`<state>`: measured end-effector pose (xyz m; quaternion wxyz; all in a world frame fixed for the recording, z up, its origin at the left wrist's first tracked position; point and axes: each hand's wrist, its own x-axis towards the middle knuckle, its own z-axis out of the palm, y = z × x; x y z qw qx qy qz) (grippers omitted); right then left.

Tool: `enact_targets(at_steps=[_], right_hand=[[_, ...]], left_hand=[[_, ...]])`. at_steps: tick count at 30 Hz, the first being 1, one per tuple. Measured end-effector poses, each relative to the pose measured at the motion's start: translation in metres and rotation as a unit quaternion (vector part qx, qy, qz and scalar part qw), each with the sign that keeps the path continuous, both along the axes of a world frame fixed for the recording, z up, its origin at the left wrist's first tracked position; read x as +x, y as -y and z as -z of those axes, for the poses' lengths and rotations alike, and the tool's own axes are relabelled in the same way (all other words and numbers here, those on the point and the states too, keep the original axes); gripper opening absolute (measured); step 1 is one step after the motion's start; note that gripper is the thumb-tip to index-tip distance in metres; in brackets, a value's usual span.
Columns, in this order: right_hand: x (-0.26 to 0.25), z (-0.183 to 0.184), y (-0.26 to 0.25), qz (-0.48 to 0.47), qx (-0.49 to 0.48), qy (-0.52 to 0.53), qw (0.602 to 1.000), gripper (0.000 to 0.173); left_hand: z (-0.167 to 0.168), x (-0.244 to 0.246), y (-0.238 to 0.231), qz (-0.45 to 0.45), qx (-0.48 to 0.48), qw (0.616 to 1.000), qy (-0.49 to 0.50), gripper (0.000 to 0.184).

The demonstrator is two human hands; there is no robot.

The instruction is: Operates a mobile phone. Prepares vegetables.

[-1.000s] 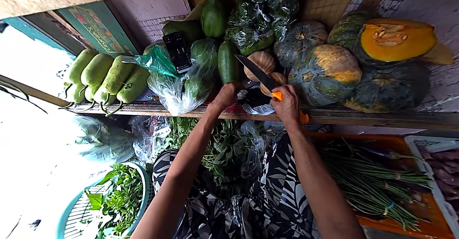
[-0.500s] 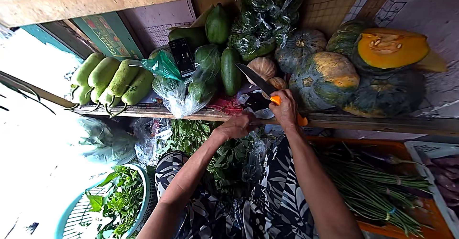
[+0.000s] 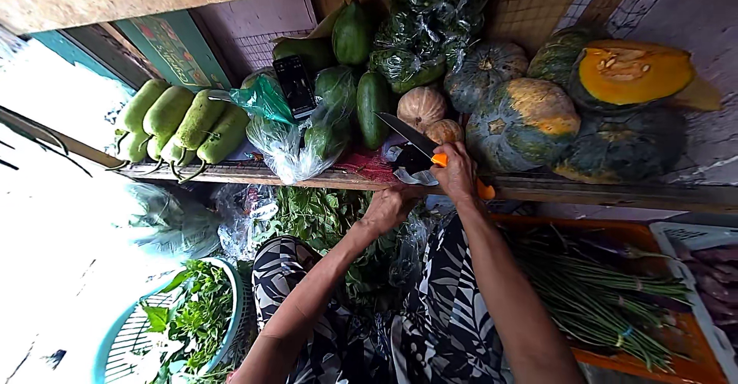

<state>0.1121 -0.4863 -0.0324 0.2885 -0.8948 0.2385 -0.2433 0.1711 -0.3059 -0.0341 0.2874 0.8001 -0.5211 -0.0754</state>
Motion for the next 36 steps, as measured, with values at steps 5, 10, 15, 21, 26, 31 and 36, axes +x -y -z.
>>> enact_targets(at_steps=[5,10,15,21,26,31,36], right_hand=[[-0.001,-0.002,-0.009,0.001,-0.016,0.000,1.000,0.032],[-0.010,-0.008,-0.010,0.007,-0.006,-0.004,1.000,0.033],[-0.007,-0.011,-0.009,0.025,0.008,-0.016,1.000,0.032],[-0.008,-0.013,-0.015,0.042,0.010,-0.030,0.999,0.032],[-0.019,-0.016,-0.013,0.044,0.007,-0.069,0.997,0.028],[-0.021,-0.022,-0.033,0.060,-0.030,-0.166,0.984,0.025],[-0.010,-0.027,-0.045,0.039,-0.033,-0.249,0.967,0.030]], left_hand=[[-0.004,0.040,-0.009,-0.190,0.029,0.980,0.057,0.032],[-0.012,0.057,-0.012,-0.234,0.127,0.964,0.011,0.023],[-0.046,0.022,0.003,-0.118,0.141,0.980,-0.069,0.028],[0.009,0.052,0.043,-0.152,0.121,0.981,-0.018,0.039],[-0.001,0.052,0.027,-0.191,0.087,0.975,-0.078,0.026],[0.014,0.092,0.044,-0.223,0.148,0.956,-0.116,0.030],[0.008,0.106,0.057,-0.219,0.213,0.942,-0.137,0.033]])
